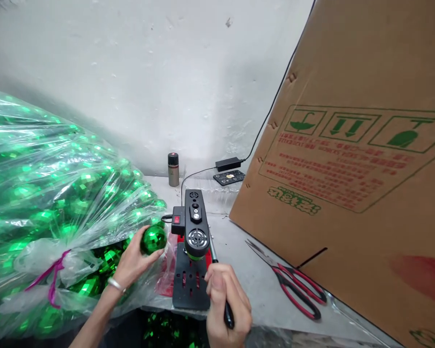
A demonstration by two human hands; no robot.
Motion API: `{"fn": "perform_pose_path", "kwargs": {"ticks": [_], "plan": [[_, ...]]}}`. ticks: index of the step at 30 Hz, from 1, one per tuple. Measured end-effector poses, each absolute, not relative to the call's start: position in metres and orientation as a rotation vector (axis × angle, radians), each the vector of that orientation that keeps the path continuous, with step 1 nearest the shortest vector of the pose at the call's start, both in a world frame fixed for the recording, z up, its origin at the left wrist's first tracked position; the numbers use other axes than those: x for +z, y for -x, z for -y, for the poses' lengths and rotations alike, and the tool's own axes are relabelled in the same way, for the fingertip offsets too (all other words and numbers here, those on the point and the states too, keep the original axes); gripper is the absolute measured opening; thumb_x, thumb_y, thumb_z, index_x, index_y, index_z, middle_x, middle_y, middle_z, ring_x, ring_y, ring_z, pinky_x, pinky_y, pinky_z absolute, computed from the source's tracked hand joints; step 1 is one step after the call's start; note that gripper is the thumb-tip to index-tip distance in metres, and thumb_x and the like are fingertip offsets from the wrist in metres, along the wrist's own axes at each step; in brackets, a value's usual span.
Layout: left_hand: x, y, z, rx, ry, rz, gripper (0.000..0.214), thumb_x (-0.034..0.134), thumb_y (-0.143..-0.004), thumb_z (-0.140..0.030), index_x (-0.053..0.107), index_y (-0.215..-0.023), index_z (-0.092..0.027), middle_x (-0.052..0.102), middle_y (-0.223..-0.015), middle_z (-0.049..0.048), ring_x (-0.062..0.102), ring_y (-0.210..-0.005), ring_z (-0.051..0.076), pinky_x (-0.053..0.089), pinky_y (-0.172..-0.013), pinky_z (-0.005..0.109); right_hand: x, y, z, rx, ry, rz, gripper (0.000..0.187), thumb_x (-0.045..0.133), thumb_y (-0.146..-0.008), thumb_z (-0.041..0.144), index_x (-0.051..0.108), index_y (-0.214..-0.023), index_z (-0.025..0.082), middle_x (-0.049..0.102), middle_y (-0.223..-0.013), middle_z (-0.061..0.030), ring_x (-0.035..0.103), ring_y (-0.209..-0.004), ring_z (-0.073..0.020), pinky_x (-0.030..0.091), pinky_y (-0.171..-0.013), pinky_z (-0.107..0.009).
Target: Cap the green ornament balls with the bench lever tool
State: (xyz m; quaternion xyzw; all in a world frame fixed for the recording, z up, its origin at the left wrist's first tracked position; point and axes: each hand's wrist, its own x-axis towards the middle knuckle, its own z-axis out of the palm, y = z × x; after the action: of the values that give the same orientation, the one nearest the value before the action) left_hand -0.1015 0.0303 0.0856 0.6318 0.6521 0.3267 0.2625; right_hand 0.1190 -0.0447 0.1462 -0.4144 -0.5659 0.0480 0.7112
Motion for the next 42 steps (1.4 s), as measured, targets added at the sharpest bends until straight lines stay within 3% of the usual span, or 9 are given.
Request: {"fn": "perform_pose_path", "kwargs": {"ticks": [3, 6, 12, 18, 22, 33, 37, 42], "plan": [[0.077, 0.095, 0.011, 1.237, -1.330, -1.427, 0.093, 0.084, -0.084, -0.060, 0.049, -0.161, -0.022, 0.068, -0.155, 0.0171, 0.071, -0.139, 0.038, 0.059, -0.117, 0.051, 0.154, -0.119, 0.043, 0.118, 0.902, 1.269, 0.040, 0.053, -0.113, 0.018, 0.050, -0.074, 0.023, 0.052, -0.066, 0.0027, 0.054, -0.060, -0.0120, 0.040, -0.056, -0.027], [0.049, 0.074, 0.044, 1.138, -1.228, -1.173, 0.095, 0.089, -0.079, -0.060, 0.054, -0.158, -0.020, 0.068, -0.156, 0.0196, 0.069, -0.142, 0.040, 0.058, -0.120, 0.050, 0.161, -0.119, 0.040, 0.157, 0.919, 1.281, 0.040, 0.051, -0.114, 0.017, 0.050, -0.074, 0.023, 0.052, -0.067, 0.0036, 0.053, -0.061, -0.0111, 0.041, -0.058, -0.026], [-0.003, 0.037, 0.034, 1.152, -1.365, -1.419, 0.091, 0.089, -0.075, -0.051, 0.058, -0.154, -0.019, 0.064, -0.160, 0.0219, 0.056, -0.155, 0.045, 0.041, -0.132, 0.066, 0.169, -0.122, 0.042, 0.194, 0.946, 1.316, 0.037, 0.049, -0.114, 0.014, 0.052, -0.077, 0.023, 0.051, -0.068, 0.0047, 0.052, -0.061, -0.0102, 0.043, -0.060, -0.024], [-0.012, 0.034, 0.003, 1.138, -1.603, -1.462, 0.086, 0.090, -0.077, -0.049, 0.059, -0.154, -0.023, 0.071, -0.153, 0.0189, 0.065, -0.144, 0.044, 0.049, -0.125, 0.066, 0.166, -0.122, 0.044, 0.170, 0.911, 1.342, 0.036, 0.048, -0.112, 0.010, 0.051, -0.079, 0.023, 0.051, -0.069, 0.0040, 0.053, -0.062, -0.0103, 0.044, -0.059, -0.023], [-0.012, 0.031, -0.003, 1.088, -1.642, -1.436, 0.086, 0.088, -0.080, -0.049, 0.057, -0.156, -0.023, 0.069, -0.155, 0.0184, 0.064, -0.146, 0.043, 0.047, -0.127, 0.065, 0.163, -0.122, 0.045, 0.165, 0.911, 1.347, 0.034, 0.048, -0.112, 0.009, 0.054, -0.081, 0.023, 0.053, -0.071, 0.0032, 0.054, -0.063, -0.0107, 0.044, -0.059, -0.024], [0.004, 0.055, -0.018, 0.994, -1.342, -1.265, 0.098, 0.073, -0.083, -0.083, 0.055, -0.155, -0.019, 0.060, -0.166, 0.0190, 0.053, -0.159, 0.040, 0.040, -0.135, 0.058, 0.168, -0.122, 0.044, 0.155, 0.929, 1.351, 0.038, 0.046, -0.113, 0.012, 0.048, -0.076, 0.024, 0.048, -0.067, 0.0035, 0.051, -0.060, -0.0116, 0.043, -0.058, -0.026], [0.006, 0.055, -0.017, 0.928, -1.437, -1.235, 0.097, 0.073, -0.086, -0.075, 0.051, -0.159, -0.016, 0.058, -0.168, 0.0210, 0.053, -0.160, 0.039, 0.040, -0.135, 0.056, 0.168, -0.122, 0.045, 0.151, 0.923, 1.353, 0.037, 0.047, -0.114, 0.014, 0.050, -0.078, 0.024, 0.049, -0.068, 0.0036, 0.052, -0.061, -0.0113, 0.044, -0.059, -0.026], [0.003, 0.040, -0.005, 0.946, -1.669, -1.368, 0.085, 0.083, -0.081, -0.052, 0.056, -0.155, -0.020, 0.067, -0.158, 0.0211, 0.058, -0.153, 0.044, 0.041, -0.131, 0.067, 0.165, -0.124, 0.046, 0.159, 0.928, 1.366, 0.035, 0.048, -0.114, 0.015, 0.054, -0.080, 0.023, 0.052, -0.070, 0.0028, 0.054, -0.063, -0.0117, 0.045, -0.059, -0.025]]}}
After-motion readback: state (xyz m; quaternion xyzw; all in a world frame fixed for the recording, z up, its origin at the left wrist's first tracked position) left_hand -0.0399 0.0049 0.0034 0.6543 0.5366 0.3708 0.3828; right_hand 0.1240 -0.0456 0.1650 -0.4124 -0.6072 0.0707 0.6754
